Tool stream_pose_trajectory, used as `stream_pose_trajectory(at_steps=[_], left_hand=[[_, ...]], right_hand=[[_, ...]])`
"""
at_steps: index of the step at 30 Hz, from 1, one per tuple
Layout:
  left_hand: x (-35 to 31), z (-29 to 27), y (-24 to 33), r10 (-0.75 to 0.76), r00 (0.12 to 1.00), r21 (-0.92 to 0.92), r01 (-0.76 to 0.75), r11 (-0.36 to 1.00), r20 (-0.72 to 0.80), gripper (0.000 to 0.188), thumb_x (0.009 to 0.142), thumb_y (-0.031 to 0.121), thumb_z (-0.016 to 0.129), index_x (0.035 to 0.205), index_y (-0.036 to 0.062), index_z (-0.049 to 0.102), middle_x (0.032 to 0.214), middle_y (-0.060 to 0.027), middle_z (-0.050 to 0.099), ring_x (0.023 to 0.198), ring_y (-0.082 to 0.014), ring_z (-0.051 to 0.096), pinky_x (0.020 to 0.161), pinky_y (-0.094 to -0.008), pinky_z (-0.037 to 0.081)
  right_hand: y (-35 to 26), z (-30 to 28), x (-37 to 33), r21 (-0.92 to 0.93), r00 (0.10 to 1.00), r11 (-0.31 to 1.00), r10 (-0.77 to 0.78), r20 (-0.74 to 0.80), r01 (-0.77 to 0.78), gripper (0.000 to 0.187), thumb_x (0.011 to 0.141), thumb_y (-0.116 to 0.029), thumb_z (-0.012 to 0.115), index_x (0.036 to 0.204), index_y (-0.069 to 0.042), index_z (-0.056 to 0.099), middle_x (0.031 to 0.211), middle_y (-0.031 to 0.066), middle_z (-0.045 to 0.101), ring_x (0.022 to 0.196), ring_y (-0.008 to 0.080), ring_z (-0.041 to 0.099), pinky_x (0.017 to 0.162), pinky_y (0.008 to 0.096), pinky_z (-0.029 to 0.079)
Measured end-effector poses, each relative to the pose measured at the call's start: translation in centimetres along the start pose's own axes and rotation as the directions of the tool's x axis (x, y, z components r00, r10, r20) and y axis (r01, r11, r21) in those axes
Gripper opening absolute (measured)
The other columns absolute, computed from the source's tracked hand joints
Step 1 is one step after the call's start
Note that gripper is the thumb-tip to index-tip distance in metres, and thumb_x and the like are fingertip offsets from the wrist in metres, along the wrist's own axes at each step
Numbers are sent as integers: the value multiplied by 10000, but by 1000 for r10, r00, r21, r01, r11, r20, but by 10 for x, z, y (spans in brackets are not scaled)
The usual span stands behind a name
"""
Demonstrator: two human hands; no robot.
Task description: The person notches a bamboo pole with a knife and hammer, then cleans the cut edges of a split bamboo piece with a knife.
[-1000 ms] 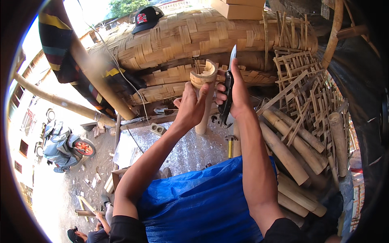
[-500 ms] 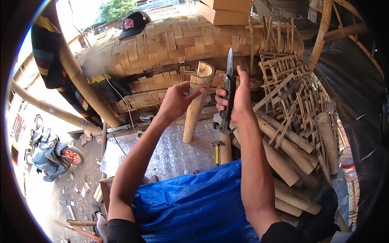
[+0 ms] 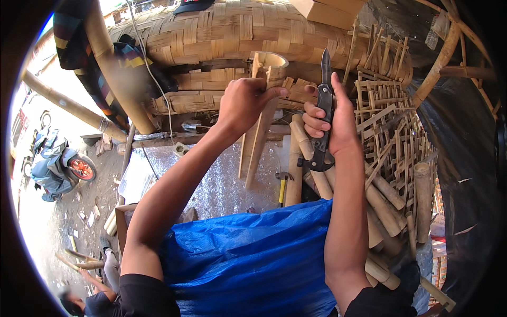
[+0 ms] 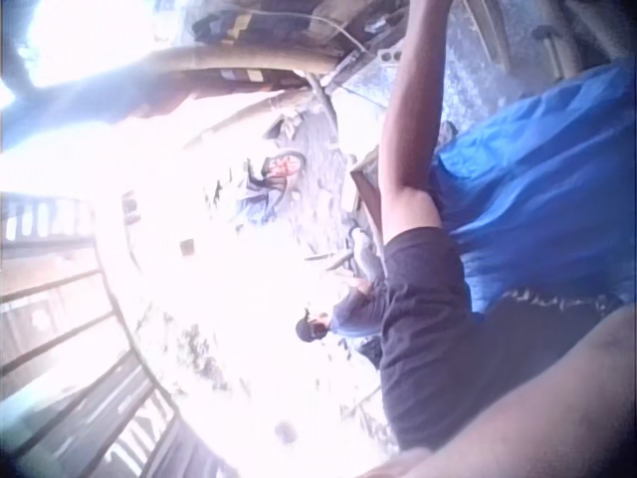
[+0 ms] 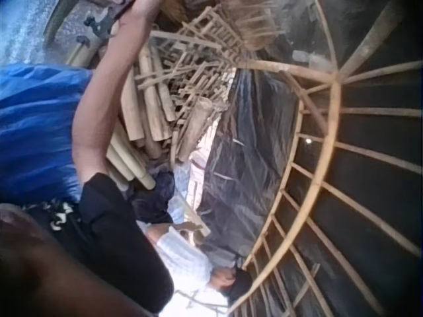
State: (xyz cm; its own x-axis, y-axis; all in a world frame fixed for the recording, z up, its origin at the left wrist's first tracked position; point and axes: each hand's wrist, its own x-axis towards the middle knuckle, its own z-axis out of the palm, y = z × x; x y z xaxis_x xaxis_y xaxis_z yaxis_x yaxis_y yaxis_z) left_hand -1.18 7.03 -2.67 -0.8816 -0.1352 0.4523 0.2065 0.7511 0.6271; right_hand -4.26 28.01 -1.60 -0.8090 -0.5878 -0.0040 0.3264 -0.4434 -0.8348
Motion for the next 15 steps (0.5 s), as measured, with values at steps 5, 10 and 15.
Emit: stream_pose_trajectory(at_steps=[5,10,15], left_hand=[[-1,2,5,91,994,22,-93,995,61,509,902,415,742,688,-34,635,522,-70,506,508,-115,526,522,-343,436],[1,-4,-6,186,973,-80,-176,981,139,388,921,333,734,806,-32,673,620,-78,600,601,-109,612,586,-327,480],[-2,-2,-8,212,960,-179,-179,967,181,253,927,224,728,971,-25,715,781,-91,696,705,-112,660,673,-318,537]], right_hand=[[7,6,-1,-237,984,970,1,-181,-45,637,945,-716,474,928,-80,520,587,-27,404,416,75,364,414,252,319],[8,16,-6,-353,990,934,7,-143,-57,663,938,-727,473,883,-67,493,599,-17,421,419,81,384,416,261,343],[9,20,-9,-353,993,932,42,-111,-79,629,951,-707,469,885,-83,512,589,-14,416,400,82,383,395,255,341]])
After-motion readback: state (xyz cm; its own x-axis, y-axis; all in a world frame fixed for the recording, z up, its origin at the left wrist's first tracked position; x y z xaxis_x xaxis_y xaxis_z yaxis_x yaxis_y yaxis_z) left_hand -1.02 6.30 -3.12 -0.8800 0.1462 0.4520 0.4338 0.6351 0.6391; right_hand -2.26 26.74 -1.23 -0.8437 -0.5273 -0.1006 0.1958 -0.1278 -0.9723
